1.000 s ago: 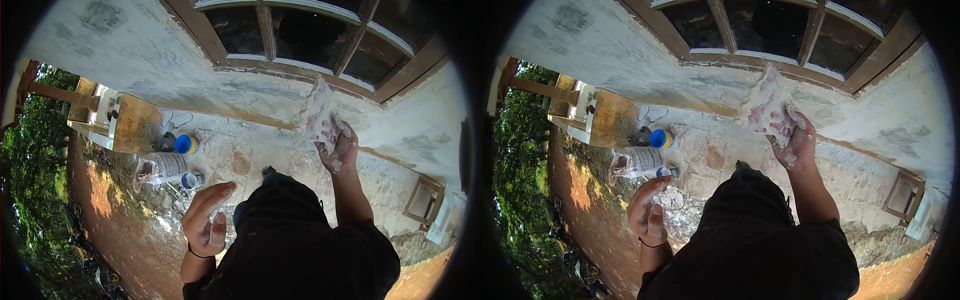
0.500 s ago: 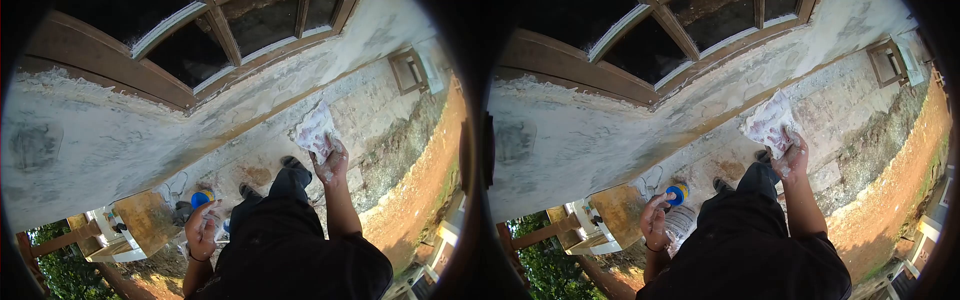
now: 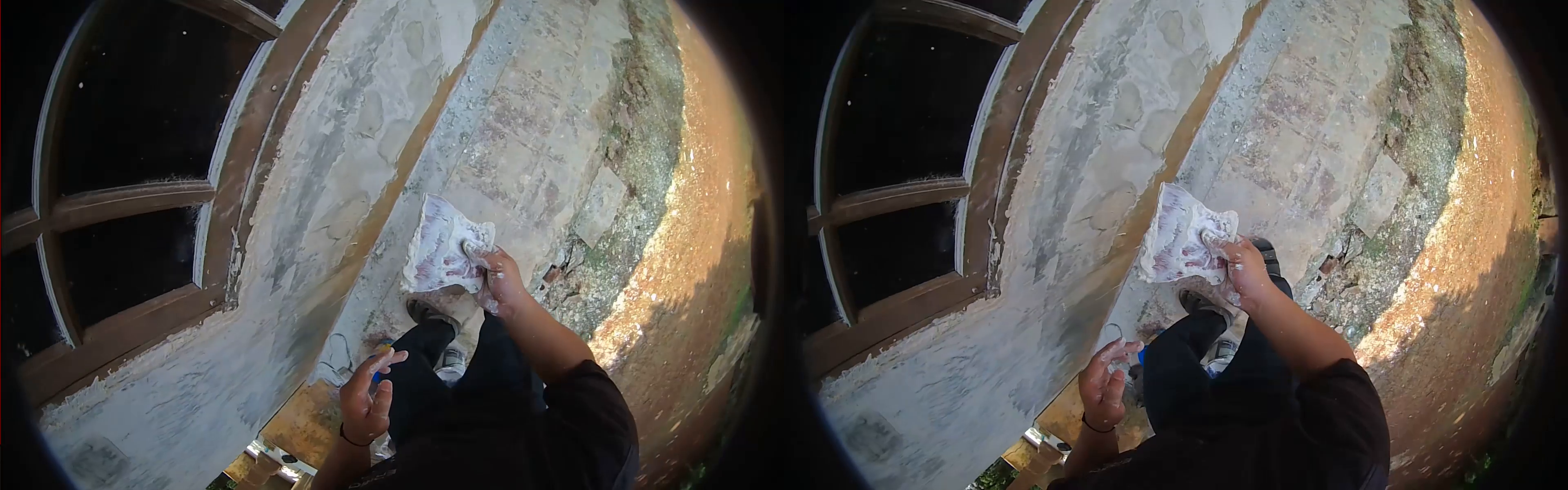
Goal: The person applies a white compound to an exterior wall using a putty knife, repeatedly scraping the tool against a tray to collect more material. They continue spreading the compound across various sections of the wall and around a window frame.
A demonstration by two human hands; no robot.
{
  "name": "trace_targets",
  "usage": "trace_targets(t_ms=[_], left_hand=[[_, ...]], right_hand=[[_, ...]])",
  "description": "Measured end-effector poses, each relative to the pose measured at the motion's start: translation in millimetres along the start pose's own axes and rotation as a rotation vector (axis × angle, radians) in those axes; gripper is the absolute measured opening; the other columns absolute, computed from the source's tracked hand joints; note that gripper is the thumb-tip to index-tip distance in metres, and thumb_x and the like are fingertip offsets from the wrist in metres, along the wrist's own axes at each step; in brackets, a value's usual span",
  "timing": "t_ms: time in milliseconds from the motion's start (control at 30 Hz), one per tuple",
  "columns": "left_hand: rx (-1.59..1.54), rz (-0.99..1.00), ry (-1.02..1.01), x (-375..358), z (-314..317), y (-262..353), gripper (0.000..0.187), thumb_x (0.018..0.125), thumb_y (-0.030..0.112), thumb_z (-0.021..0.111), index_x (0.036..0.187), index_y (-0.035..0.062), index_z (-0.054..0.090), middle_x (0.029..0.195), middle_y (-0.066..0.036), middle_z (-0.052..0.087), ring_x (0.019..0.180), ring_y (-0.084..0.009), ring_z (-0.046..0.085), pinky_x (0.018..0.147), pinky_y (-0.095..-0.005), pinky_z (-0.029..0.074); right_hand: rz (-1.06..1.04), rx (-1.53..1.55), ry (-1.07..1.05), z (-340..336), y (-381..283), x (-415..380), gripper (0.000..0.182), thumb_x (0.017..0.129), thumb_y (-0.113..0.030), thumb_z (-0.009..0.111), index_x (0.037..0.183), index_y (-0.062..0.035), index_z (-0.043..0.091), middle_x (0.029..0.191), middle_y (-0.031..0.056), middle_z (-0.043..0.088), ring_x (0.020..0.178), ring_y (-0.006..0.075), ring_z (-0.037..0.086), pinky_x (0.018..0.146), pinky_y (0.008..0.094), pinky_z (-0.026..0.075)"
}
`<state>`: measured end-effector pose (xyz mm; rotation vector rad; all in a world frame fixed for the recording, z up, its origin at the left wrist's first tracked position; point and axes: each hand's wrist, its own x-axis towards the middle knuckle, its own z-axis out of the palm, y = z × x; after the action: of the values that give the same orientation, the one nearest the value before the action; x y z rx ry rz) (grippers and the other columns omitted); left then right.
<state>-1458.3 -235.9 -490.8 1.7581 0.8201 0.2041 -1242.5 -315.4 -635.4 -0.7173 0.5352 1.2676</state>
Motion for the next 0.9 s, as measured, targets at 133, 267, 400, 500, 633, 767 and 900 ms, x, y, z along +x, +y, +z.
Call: trace_targets(t_ms=[133,267,400,500,633,767,900], left_hand=[[0.061,-0.03,-0.123,53,15,-45,0.033,0.088,0.012,0.046,0.117,-0.0048,0.05,0.108,-0.019,0.061,0.098,-0.0258,0.06,0.084,-0.0335,0.046],[0.014,0.033,-0.147,89,1,-80,0.03,0.087,0.006,0.045,0.114,-0.0049,0.05,0.11,-0.019,0.059,0.099,-0.0273,0.06,0.09,-0.0341,0.044],[0.09,0.107,-0.123,95,-22,-103,0.03,0.087,0.008,0.043,0.114,-0.0042,0.052,0.103,-0.02,0.062,0.094,-0.0284,0.061,0.082,-0.0356,0.047],[0.1,0.138,-0.122,90,-35,-114,0.029,0.087,0.008,0.043,0.112,-0.0035,0.053,0.099,-0.02,0.064,0.091,-0.028,0.061,0.078,-0.0354,0.048],[0.107,0.179,-0.083,81,-48,-119,0.027,0.087,0.005,0.041,0.11,-0.002,0.053,0.096,-0.02,0.065,0.088,-0.0273,0.063,0.076,-0.0348,0.048],[0.156,0.266,-0.044,70,-56,-124,0.032,0.081,-0.002,0.038,0.11,-0.0004,0.052,0.093,-0.018,0.066,0.085,-0.0275,0.065,0.072,-0.0354,0.048],[0.138,0.255,-0.029,65,-60,-129,0.035,0.078,-0.004,0.038,0.11,-0.0008,0.052,0.093,-0.019,0.066,0.084,-0.028,0.065,0.072,-0.0358,0.047]], right_hand=[[-0.02,0.059,-0.048,-7,41,85,0.025,0.084,-0.011,0.056,0.106,0.0017,0.055,0.095,0.0109,0.063,0.084,0.0231,0.065,0.073,0.0365,0.054],[-0.192,0.012,-0.054,26,68,134,0.022,0.085,-0.008,0.057,0.104,0.0026,0.057,0.097,0.0109,0.063,0.085,0.0201,0.064,0.075,0.0313,0.052],[-0.493,0.065,-0.162,70,91,159,0.025,0.087,-0.008,0.056,0.108,0.0051,0.055,0.098,0.0078,0.063,0.088,0.0138,0.06,0.079,0.0284,0.047],[-0.931,-0.367,0.001,92,114,175,0.026,0.081,-0.005,0.06,0.104,0.0063,0.058,0.104,0.0149,0.062,0.092,0.0226,0.06,0.081,0.0339,0.046],[-1.624,-0.573,0.048,116,145,213,0.031,0.073,0.0,0.063,0.103,0.0061,0.059,0.108,0.02,0.059,0.097,0.0325,0.058,0.085,0.0375,0.045],[-1.618,-0.893,-0.122,126,197,219,0.042,0.066,-0.002,0.065,0.107,0.0066,0.058,0.113,0.0218,0.057,0.106,0.038,0.054,0.09,0.0436,0.042],[-1.548,-0.97,-0.174,120,235,213,0.048,0.06,-0.004,0.065,0.106,0.0064,0.058,0.113,0.0221,0.056,0.106,0.0375,0.054,0.092,0.0443,0.042]])
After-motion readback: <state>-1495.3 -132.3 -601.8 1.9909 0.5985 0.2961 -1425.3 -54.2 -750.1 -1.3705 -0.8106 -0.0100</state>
